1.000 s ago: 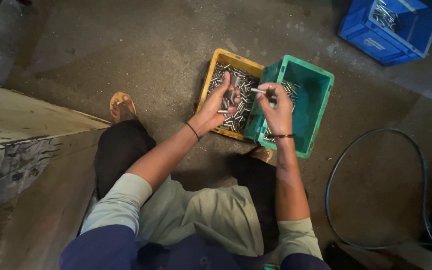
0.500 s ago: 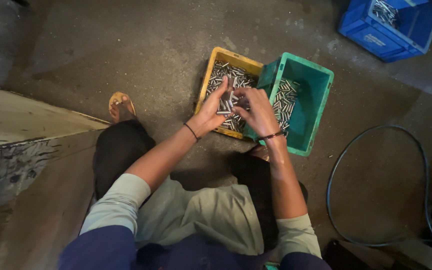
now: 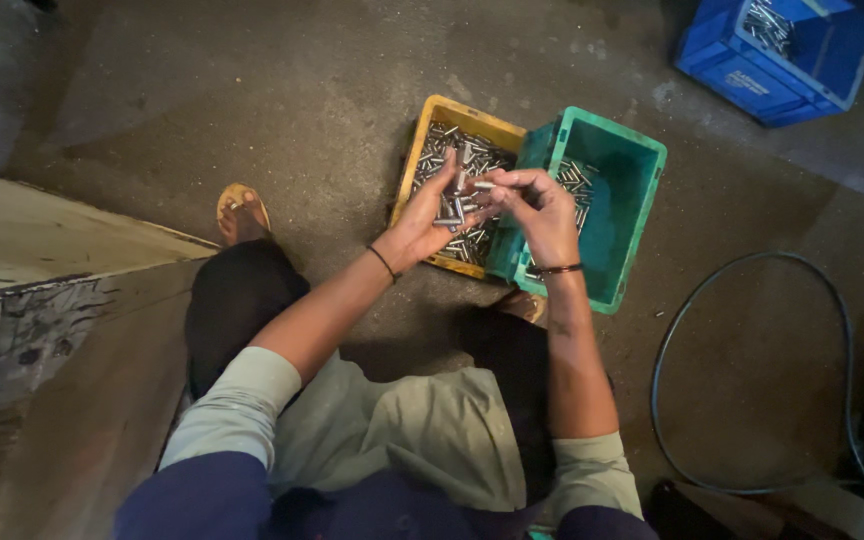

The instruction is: The person sits on the floor and repeatedly picks small metal parts from a yellow bin, briefly inspects them, and places them into a green bin. The process continues throughout the clip with consistent hand movements and no visible tools.

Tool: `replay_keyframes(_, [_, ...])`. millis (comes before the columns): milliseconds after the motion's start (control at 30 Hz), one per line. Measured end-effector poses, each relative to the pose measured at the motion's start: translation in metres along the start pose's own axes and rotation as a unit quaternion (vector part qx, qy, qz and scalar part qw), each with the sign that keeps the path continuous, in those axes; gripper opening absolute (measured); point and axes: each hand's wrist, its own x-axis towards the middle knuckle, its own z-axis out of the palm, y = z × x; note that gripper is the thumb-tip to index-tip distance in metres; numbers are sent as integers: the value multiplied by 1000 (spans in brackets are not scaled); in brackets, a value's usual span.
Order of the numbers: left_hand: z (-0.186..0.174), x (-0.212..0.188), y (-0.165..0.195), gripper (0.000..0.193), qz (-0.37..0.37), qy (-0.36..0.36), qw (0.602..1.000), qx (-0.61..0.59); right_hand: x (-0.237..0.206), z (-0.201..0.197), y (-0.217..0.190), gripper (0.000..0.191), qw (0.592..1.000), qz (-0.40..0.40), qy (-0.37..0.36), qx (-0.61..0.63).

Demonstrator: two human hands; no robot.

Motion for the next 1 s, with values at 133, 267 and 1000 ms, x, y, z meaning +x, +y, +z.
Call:
replay_keyframes(133, [-2,-1,-3,52,6,7,998,57,-2,0,2,17,999,4,15,46])
replay_keyframes(267, [-6,1,-8,48,1,-4,999,41,-3,3,0,17,998,18,23,57])
replay_keyframes(1000, [-9,-1,-8,47,7,-36,998,43,-3,10,6,24,994,100,25,46])
